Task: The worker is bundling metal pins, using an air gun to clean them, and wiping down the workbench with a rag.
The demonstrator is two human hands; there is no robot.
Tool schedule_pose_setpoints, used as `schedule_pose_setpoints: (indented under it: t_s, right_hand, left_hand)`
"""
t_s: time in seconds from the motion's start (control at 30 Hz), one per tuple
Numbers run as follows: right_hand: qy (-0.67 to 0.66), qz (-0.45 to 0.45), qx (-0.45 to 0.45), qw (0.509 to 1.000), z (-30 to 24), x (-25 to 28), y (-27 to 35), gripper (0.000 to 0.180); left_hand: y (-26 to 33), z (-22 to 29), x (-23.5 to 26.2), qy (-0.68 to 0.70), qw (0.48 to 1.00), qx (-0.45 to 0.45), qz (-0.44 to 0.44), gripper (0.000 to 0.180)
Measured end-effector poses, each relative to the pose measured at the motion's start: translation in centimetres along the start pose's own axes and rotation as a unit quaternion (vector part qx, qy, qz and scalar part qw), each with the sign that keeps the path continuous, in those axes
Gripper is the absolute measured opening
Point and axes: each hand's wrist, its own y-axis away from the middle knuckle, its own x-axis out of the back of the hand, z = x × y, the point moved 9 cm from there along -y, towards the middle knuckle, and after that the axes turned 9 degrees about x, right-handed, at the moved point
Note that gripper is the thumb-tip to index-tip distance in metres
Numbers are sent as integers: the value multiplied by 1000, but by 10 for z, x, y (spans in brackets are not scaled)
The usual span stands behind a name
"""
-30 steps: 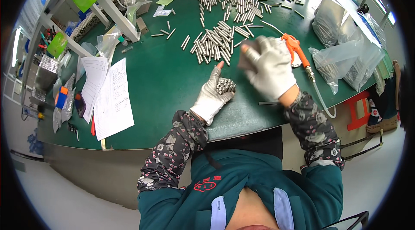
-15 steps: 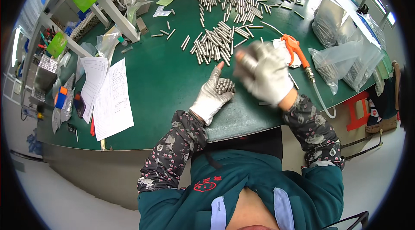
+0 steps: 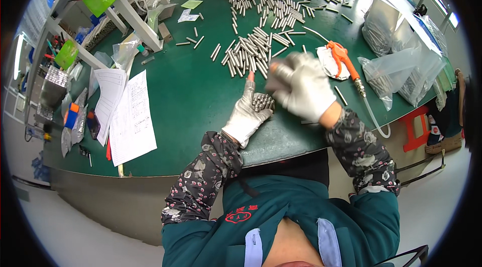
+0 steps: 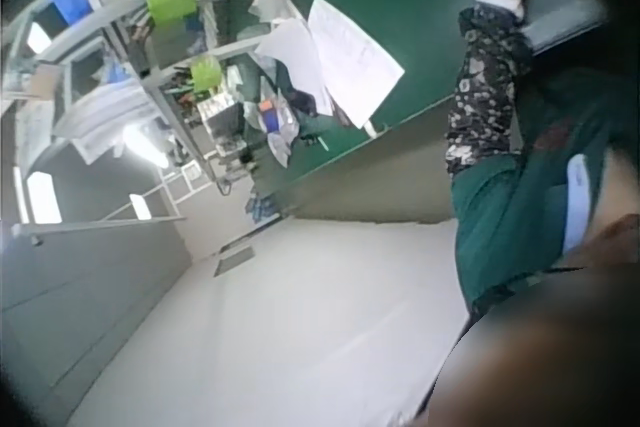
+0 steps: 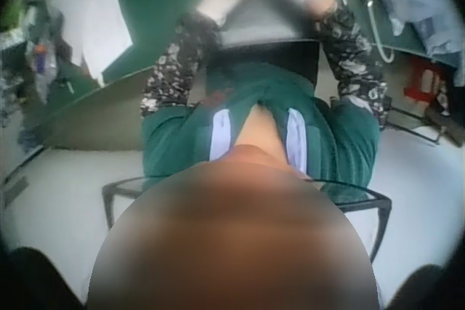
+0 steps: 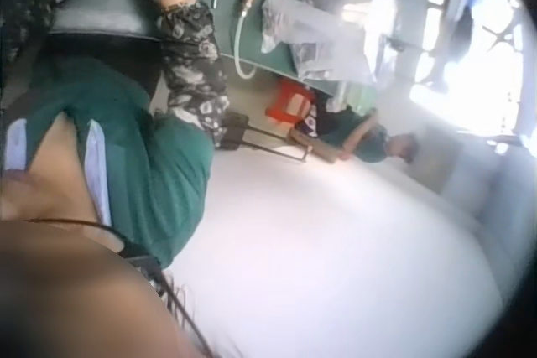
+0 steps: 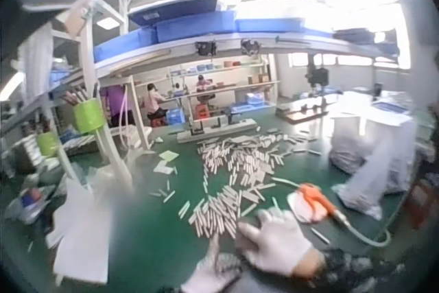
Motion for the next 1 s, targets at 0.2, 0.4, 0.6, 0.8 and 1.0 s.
schedule_pose_setpoints:
  t_s: [0.2,0.4,0.6,0.8,1.0]
  right_hand:
    - [-85,-10,93,992,-30,-9,12,47]
    - [-52,10,70,996,-25,9,9,46]
    - [16,37,-73,997,16,13,14,51]
    - [119,78,-71,987,23,23,13,37]
    - [-12,22,-23,999,-3,2,13,38]
  left_hand:
    - [-2,-15,-4,155,979,127,-40,104]
    - [-6,3,-4,88,994,64,-27,105]
    - [-10,-30,-6,41,984,161,-64,106]
    - [3,-7,-10,49,985,153,-63,103]
    - [4,-5,-6,115,978,171,-35,99]
